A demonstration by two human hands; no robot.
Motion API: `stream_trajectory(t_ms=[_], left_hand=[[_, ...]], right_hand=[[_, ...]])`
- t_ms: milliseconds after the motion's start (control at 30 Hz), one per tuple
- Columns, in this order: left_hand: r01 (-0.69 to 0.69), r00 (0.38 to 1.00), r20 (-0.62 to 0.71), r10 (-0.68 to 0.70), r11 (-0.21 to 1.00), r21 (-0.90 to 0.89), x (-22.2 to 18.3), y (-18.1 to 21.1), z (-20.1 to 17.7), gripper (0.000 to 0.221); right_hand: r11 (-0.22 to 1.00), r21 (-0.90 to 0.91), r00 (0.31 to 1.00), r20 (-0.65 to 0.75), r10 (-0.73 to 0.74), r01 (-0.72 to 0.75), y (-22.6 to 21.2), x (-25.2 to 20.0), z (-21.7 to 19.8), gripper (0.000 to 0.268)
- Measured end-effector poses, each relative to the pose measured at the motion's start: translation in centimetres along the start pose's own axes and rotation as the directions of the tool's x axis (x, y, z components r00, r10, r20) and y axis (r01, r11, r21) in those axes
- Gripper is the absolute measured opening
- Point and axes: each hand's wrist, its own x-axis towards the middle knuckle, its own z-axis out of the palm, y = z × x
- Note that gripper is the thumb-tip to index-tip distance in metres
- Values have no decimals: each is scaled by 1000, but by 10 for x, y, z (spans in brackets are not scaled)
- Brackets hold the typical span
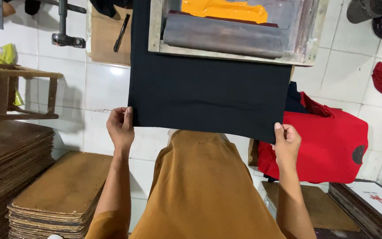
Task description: Preparing a screen and printing a design onto a black t-shirt using orange ink and a squeegee
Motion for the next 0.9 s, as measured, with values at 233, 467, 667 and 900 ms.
stream_trajectory(t_ms=[233, 467, 667, 900], left_hand=[[22, 1000, 16, -22, 999, 28, -7, 17, -1, 18], [-285, 949, -24, 313, 891, 354, 8, 39, 8, 33], [-611, 790, 97, 606, 790, 46, 99, 118, 79, 48], [-588, 768, 326, 551, 808, 19, 192, 152, 171, 65]], right_hand=[[996, -84, 1000, 12, -1, 2, -7, -3, -2, 19], [995, -59, 996, 39, -75, 78, -4, 43, -3, 23], [923, 326, 974, -159, -160, 205, -52, 141, 25, 45], [630, 777, 978, -135, 158, 5, -110, 165, 77, 36]])
